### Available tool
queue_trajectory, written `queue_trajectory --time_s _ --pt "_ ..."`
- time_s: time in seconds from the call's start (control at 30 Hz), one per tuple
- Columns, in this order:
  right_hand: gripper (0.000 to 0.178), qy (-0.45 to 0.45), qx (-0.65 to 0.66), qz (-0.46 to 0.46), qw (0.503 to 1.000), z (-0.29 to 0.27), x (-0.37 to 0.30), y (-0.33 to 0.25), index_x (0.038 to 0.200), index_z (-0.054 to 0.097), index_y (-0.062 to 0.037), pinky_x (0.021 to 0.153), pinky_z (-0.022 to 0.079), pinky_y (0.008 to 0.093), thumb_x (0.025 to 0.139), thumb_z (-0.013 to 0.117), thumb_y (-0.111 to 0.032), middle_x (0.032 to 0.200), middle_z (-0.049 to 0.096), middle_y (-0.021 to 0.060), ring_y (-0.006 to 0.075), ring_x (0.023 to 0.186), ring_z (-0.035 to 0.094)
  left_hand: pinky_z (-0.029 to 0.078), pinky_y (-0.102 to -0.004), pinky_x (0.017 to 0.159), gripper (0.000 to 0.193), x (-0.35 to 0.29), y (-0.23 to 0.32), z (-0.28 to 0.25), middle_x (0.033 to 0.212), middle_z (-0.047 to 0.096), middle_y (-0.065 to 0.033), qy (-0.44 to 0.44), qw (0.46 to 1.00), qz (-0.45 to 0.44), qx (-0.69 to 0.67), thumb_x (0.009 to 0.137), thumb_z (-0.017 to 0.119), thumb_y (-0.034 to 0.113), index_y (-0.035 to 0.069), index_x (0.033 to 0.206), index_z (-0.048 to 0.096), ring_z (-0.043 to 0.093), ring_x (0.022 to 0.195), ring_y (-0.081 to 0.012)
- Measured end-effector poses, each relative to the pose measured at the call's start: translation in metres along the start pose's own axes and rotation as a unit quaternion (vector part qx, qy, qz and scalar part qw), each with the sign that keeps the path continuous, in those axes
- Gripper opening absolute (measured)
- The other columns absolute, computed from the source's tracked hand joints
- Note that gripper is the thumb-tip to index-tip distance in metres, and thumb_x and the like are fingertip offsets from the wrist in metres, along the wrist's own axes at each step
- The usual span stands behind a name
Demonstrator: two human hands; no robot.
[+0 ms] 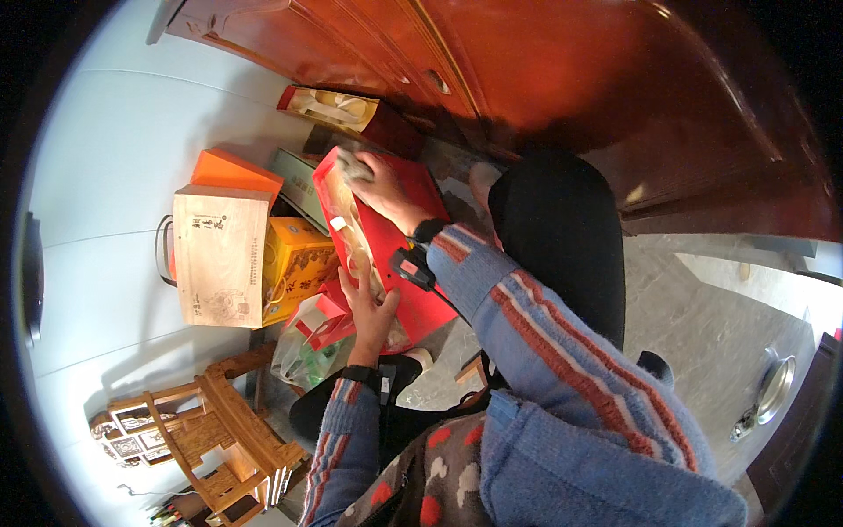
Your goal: The person sits on the floor and wipes several gift boxes and bags with a cloth. They handle each item one at a time, turning them over to wipe different sides, then place them back in a pile.
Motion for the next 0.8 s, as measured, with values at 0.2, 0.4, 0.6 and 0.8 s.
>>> queue_trajectory --time_s 0.2,0.4,0.6,0.8 --pt "0.046 0.029 -0.166 -0.02 0.986 -0.002 0.043 0.076 0.13 0.063 -0.0018 0.1 0.05 0.0356 0.088 0.073 -0.018 0.127 0.068 0.0144 0.0238 0.118 0.064 0.033 -0.0512 0.118 0.083 0.01 -0.004 -0.001 0.167 0.003 -0.0318 -0.013 0.999 -0.028 -0.015 0.077 0.079 0.026 0.016 0.153 0.049 0.022 0.151 -0.0513" --pt "0.045 0.015 -0.084 0.108 0.99 -0.044 0.032 0.2 0.136 0.061 -0.0047 0.103 0.049 0.0346 0.094 0.067 -0.019 0.131 0.067 0.0159 0.0263 0.121 0.063 0.034 -0.0518 0.117 0.084 0.015 -0.003 -0.001 0.167 0.003 -0.0317 -0.013 1.0 -0.017 -0.014 0.075 0.079 0.028 0.017 0.153 0.049 0.023 0.15 -0.0526" --pt "0.041 -0.01 -0.173 0.101 0.98 -0.099 -0.039 0.285 0.142 0.057 -0.0032 0.107 0.045 0.0331 0.103 0.053 -0.017 0.139 0.063 0.0147 0.023 0.127 0.06 0.034 -0.0529 0.117 0.084 0.019 -0.011 0.006 0.166 0.006 -0.0341 -0.002 1.0 -0.004 -0.01 0.074 0.079 0.028 0.017 0.152 0.05 0.026 0.148 -0.0544" --pt "0.039 -0.074 -0.196 0.31 0.927 -0.12 -0.187 0.277 0.136 0.058 -0.0056 0.1 0.05 0.0403 0.102 0.053 -0.023 0.131 0.066 0.0162 0.0301 0.119 0.064 0.039 -0.0528 0.114 0.085 0.005 -0.002 -0.007 0.165 0.007 -0.0347 0.014 1.0 -0.011 0.01 0.074 0.079 0.032 0.018 0.153 0.049 0.032 0.143 -0.0565"
Point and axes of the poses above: each hand's wrist, its own x-axis towards the middle knuckle, its own z-axis out of the palm, y = z × x, the point moved 8 cm from there along x, towards the middle knuckle
